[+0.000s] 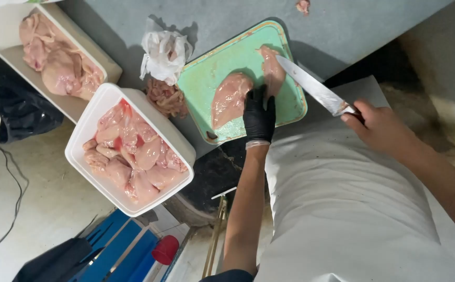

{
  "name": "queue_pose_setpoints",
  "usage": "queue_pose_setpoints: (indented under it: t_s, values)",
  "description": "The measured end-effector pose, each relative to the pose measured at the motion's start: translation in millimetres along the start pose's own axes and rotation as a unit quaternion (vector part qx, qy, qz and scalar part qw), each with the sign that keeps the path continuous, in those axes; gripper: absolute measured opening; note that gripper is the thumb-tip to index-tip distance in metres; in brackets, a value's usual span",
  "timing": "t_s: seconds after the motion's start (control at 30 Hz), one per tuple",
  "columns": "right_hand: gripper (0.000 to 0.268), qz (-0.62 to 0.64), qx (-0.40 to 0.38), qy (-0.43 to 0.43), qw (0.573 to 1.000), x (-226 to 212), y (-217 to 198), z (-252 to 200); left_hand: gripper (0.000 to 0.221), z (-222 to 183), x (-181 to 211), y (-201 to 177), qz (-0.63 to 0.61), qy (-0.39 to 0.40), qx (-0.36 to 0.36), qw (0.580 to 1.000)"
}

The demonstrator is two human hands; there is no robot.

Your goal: Trimming fat and connective tissue from raw chicken breasts using a knife on a cutting board and sorting them into plastic bins.

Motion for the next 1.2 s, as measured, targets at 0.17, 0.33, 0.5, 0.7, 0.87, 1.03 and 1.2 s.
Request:
queue_pose_setpoints:
  t_s: [0.17,0.33,0.5,0.7,0.87,1.03,1.2]
  values:
    - [0.034,0.043,-0.039,0.01,0.998,-21,-6,5,0.02,-5,-6,15,-0.114,-0.055,-0.058,0.99]
    - [0.037,0.043,-0.075,0.014,0.996,-21,3,14,0.044,25,14,17,0.037,0.044,-0.036,0.998]
    - [0.036,0.027,-0.059,-0.012,0.998,-18,14,28,0.07,38,26,41,0.096,0.038,-0.036,0.994]
    - [0.035,0.033,-0.065,-0.011,0.997,-18,14,27,0.074,37,27,46,0.145,0.015,-0.015,0.989]
    - [0.039,0.039,-0.072,-0.009,0.997,-28,27,48,0.076,38,28,46,0.179,0.015,-0.012,0.984]
    - [0.036,0.063,-0.067,-0.029,0.995,-43,38,66,0.073,41,41,39,0.178,0.015,0.001,0.984]
    - [0.037,0.077,-0.079,-0.02,0.994,-35,40,57,0.08,40,40,43,0.215,0.01,0.021,0.976]
Point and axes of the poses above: each hand's wrist, its own z-axis towards the middle knuckle, its own y-axis out of the palm, x = y × z, the point moved 8 cm from there along z, towards the middle knuckle
